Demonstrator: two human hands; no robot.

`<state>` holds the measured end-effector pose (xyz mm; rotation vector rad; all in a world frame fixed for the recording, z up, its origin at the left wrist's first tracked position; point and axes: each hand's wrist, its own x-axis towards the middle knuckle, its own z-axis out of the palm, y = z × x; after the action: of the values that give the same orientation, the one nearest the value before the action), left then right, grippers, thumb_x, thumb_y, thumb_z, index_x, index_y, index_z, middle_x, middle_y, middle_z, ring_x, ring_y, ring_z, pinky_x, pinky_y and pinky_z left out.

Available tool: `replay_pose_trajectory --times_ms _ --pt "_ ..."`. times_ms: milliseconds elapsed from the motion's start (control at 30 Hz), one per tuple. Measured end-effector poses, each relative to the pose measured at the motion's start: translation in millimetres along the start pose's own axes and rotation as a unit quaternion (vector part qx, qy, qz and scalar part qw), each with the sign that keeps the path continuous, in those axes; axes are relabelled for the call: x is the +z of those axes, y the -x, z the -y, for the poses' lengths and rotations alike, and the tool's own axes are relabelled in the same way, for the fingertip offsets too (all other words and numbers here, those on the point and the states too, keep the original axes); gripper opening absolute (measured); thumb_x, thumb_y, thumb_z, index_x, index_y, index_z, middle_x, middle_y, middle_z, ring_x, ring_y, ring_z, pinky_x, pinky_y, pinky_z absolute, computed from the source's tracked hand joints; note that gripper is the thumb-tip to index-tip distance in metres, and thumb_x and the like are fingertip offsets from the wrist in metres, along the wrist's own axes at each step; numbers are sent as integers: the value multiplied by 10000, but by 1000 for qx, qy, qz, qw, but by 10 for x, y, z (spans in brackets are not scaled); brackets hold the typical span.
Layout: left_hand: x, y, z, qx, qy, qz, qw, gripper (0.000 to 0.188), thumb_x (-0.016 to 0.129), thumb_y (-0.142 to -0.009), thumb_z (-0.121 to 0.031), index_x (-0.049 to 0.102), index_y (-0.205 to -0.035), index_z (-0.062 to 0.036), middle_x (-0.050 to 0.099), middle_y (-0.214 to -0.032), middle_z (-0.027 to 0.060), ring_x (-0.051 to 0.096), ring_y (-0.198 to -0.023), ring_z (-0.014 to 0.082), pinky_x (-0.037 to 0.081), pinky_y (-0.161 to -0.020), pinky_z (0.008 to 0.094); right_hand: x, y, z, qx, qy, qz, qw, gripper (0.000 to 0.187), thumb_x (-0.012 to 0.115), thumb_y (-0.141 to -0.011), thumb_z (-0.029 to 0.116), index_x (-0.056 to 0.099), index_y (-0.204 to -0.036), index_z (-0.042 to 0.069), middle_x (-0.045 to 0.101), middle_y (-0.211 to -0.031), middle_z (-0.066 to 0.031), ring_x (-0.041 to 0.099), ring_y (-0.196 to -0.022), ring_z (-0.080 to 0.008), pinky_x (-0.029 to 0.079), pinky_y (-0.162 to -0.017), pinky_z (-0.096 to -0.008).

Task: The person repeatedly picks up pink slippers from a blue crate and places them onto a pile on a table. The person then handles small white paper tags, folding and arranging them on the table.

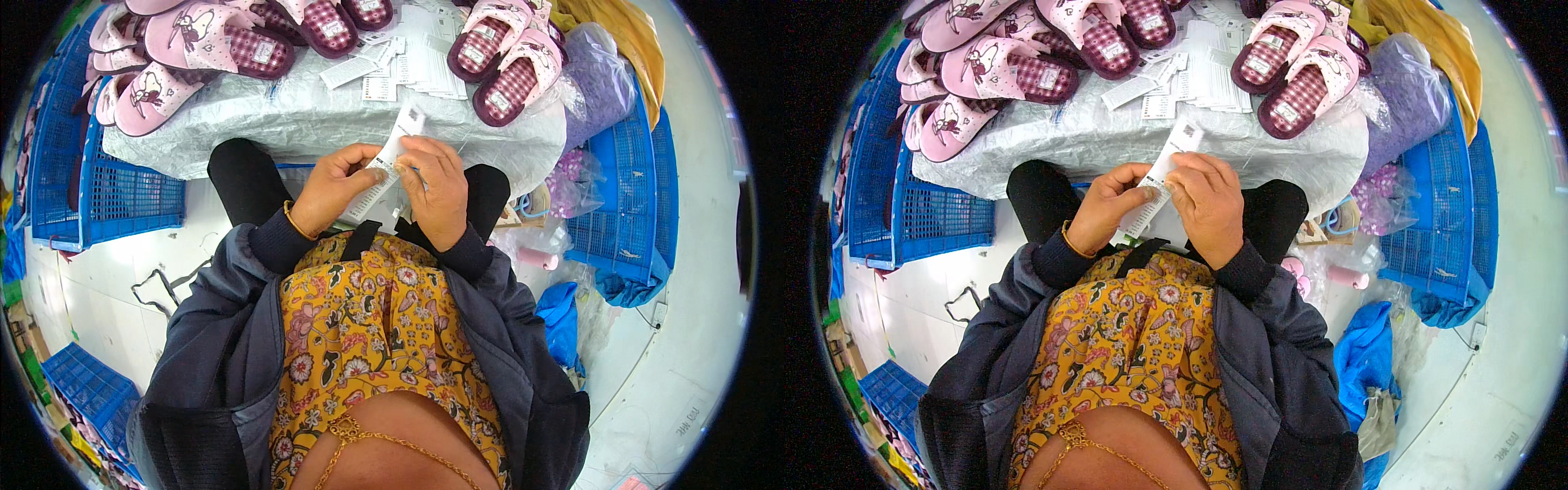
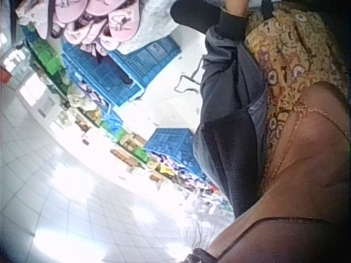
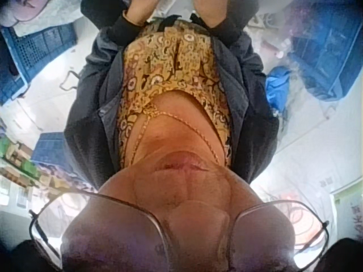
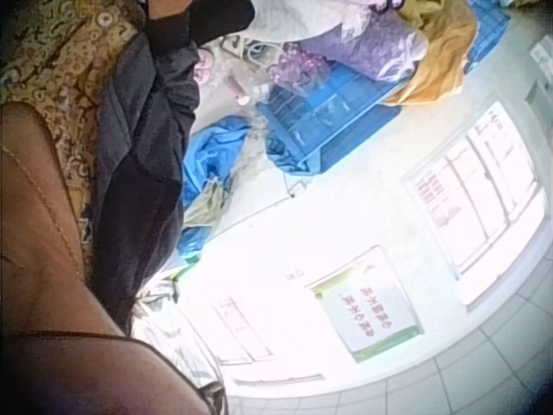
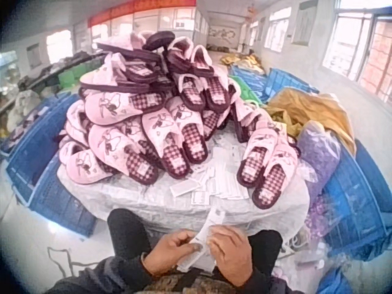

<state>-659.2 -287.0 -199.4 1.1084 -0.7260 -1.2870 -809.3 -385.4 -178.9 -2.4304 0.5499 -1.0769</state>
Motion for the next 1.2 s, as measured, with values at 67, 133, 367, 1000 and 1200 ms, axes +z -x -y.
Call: replay_pose_trajectory --times_ms 67,133,367,1000,1200 --pt "17 -11 55 36 -24 9 999 279 576 -868 -8 573 -1146 4 623 -998 29 563 -868 70 452 -795 207 5 53 -16 34 -23 1 999 139 662 -778 54 621 -911 51 643 -1009 -114 593 -914 -296 478 -762 -365" --pt "49 -17 78 53 -41 10 998 280 591 -863 -12 578 -1142 -2 627 -986 22 561 -855 61 451 -773 199 1 82 -3 59 -45 2 997 136 655 -794 61 615 -924 48 646 -980 -122 605 -867 -298 486 -728 -364" --pt "136 -4 117 59 -40 -18 997 287 647 -837 -14 579 -1116 -10 615 -954 12 539 -856 41 449 -735 208 29 189 20 122 -64 5 990 113 622 -852 86 600 -946 27 631 -824 -126 615 -713 -285 487 -629 -338" --pt "-112 -200 273 -6 41 -51 998 77 606 -881 -57 567 -940 -26 594 -838 -11 533 -721 28 436 -633 169 37 206 -42 368 -314 21 875 248 664 -837 58 584 -1067 7 613 -791 -23 530 -678 -52 433 -607 -196" --pt "-19 -176 233 33 -24 -58 998 70 620 -875 -62 579 -917 -24 580 -814 -23 498 -713 19 404 -609 161 -12 135 13 402 -294 58 865 346 677 -822 64 538 -1130 -10 611 -765 -31 525 -661 -48 420 -589 -189"
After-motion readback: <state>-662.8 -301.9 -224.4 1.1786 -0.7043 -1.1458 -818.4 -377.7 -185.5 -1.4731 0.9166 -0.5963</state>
